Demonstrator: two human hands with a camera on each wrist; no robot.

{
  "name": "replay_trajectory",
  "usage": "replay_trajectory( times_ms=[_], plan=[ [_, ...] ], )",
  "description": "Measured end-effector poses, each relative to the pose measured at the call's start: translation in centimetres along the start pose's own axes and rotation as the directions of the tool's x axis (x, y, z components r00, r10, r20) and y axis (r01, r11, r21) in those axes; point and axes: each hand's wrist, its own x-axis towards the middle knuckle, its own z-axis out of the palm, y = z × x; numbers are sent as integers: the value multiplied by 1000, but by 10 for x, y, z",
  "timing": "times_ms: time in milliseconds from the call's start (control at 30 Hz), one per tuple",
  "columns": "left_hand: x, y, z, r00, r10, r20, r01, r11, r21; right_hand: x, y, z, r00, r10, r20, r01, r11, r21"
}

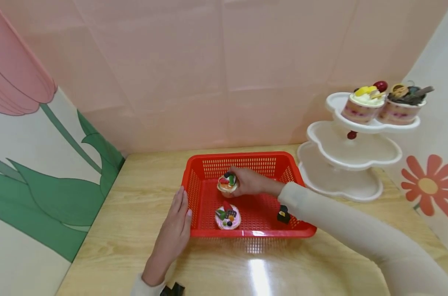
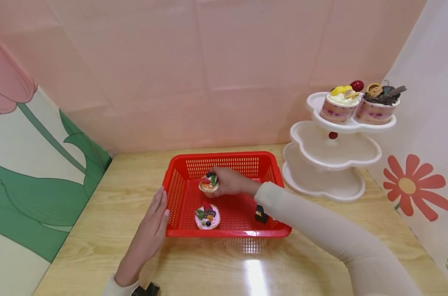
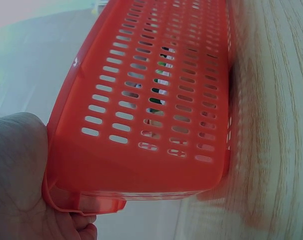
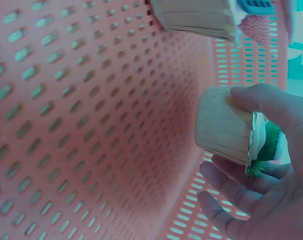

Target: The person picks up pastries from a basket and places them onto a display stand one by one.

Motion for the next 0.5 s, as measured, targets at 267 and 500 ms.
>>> replay_trajectory(
  times_ms=[267, 500],
  plan=[
    [4, 1, 0, 1000, 4, -7, -4, 1000, 4, -1, -4, -14, 1000, 15, -12, -14, 999, 44],
    [2, 0, 0, 999, 27, -20, -28, 1000, -14, -8, -8, -23, 999, 24, -25, -23, 998, 59]
  ],
)
